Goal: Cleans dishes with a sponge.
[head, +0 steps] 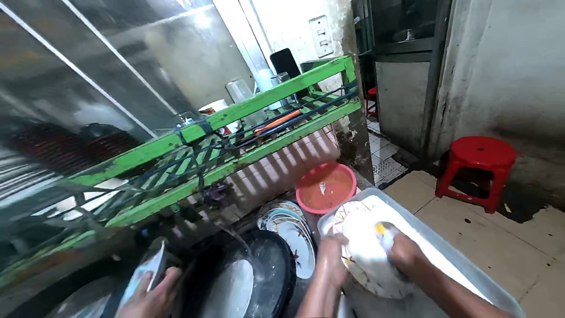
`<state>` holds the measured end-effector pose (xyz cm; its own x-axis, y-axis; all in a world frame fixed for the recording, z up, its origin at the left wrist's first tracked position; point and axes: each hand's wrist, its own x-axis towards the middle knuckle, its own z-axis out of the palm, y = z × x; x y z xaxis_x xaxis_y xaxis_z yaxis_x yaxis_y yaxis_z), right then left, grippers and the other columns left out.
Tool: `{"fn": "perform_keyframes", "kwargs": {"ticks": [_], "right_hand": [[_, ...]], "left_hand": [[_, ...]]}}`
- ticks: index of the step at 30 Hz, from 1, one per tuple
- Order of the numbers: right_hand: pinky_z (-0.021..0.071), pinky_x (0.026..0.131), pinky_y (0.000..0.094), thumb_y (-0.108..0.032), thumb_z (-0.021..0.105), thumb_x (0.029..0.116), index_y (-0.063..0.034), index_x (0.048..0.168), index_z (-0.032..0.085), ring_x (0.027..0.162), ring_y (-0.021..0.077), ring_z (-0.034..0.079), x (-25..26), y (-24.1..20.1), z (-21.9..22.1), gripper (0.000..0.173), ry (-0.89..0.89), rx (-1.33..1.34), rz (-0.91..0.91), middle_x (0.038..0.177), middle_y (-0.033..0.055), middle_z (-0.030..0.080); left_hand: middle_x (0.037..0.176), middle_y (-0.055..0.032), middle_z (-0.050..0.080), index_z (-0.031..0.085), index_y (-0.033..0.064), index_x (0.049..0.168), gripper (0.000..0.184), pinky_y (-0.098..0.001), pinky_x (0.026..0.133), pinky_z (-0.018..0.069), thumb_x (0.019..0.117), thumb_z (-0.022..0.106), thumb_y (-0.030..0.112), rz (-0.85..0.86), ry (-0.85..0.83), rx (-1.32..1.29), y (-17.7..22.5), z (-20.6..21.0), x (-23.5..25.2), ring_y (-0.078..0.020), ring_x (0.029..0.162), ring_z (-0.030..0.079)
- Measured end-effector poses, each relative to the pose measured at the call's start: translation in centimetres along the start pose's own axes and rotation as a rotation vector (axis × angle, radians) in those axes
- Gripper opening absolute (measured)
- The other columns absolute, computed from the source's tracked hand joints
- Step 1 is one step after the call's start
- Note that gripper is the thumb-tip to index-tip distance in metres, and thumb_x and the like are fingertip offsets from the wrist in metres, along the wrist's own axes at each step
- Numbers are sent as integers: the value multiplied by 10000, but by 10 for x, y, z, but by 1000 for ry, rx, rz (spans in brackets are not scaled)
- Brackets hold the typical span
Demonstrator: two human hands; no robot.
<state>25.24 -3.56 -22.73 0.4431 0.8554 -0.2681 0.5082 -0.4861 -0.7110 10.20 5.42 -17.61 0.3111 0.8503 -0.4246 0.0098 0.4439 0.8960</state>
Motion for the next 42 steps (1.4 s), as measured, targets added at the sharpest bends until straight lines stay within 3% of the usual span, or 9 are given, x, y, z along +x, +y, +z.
{"fn": "perform_keyframes", "kwargs": {"ticks": [4, 10, 15, 20, 26, 31, 35, 41, 42], "right_hand": [[458, 1126, 477, -296, 574, 1004, -110, 1508, 498, 1319, 265, 589, -12, -50, 18, 542, 72, 160, -269, 1441, 137, 598], [477, 1054, 575, -433, 522, 1051, -58, 1451, 534, 1227, 373, 629, 31, -63, 12, 549, 152, 225, -53, 1308, 221, 653], [468, 1110, 448, -334, 644, 967, -37, 1408, 585, 1263, 255, 613, -2, -89, 32, 535, 88, 398, -347, 1350, 167, 644], [502, 988, 609, -342, 618, 1016, -29, 1335, 614, 1110, 382, 664, 45, -59, -1, 447, 298, 361, -141, 1185, 231, 687], [543, 995, 472, -323, 710, 908, -91, 1221, 728, 1108, 246, 684, -16, -92, 14, 390, 265, 330, -654, 1154, 114, 732], [539, 919, 614, -379, 632, 1007, -57, 1329, 615, 1011, 371, 696, 30, -60, -12, 455, 323, 291, -192, 1116, 212, 704], [536, 996, 500, -307, 714, 908, -74, 1233, 722, 1107, 278, 688, -25, -87, 5, 400, 254, 260, -572, 1152, 138, 735], [540, 886, 625, -383, 618, 1018, -75, 1331, 622, 970, 376, 699, 25, -58, -16, 439, 315, 265, -178, 1087, 207, 709], [544, 900, 606, -404, 620, 1009, -89, 1323, 631, 987, 353, 700, 17, -63, -17, 445, 300, 249, -208, 1099, 185, 711]], "left_hand": [[1013, -163, 669, 531, -45, 1266, 574, -413, 738, 577, 698, 555, -119, 56, -137, 59, -11, -6, -31, -220, 877, 672], [1157, -161, 598, 307, 9, 1488, 808, -368, 751, 573, 737, 469, -241, -47, -168, -39, 6, -2, -75, -184, 919, 651], [840, -39, 672, 571, 22, 1032, 302, -327, 695, 579, 789, 527, -151, 57, -221, 16, -4, -30, -68, -123, 766, 664], [870, -30, 610, 471, -17, 1237, 419, -272, 706, 563, 853, 501, -183, -4, -182, 49, 4, -20, -103, -83, 755, 632], [862, -34, 697, 578, 40, 1051, 277, -345, 730, 599, 841, 500, -124, 33, -315, -25, 9, -33, -77, -132, 792, 688], [1022, -96, 642, 386, -2, 1420, 648, -344, 755, 592, 809, 493, -192, -28, -265, -34, 5, -21, -88, -147, 863, 676], [799, -18, 693, 573, 65, 1019, 253, -318, 682, 594, 852, 480, -100, -63, -374, -67, 5, -28, -78, -114, 733, 684], [966, -69, 649, 364, 3, 1413, 600, -314, 738, 600, 850, 502, -151, -58, -290, -35, 9, -23, -90, -121, 823, 686], [933, -64, 664, 418, 9, 1349, 495, -320, 734, 603, 880, 504, -121, -72, -298, -50, 10, -24, -90, -127, 809, 690]]}}
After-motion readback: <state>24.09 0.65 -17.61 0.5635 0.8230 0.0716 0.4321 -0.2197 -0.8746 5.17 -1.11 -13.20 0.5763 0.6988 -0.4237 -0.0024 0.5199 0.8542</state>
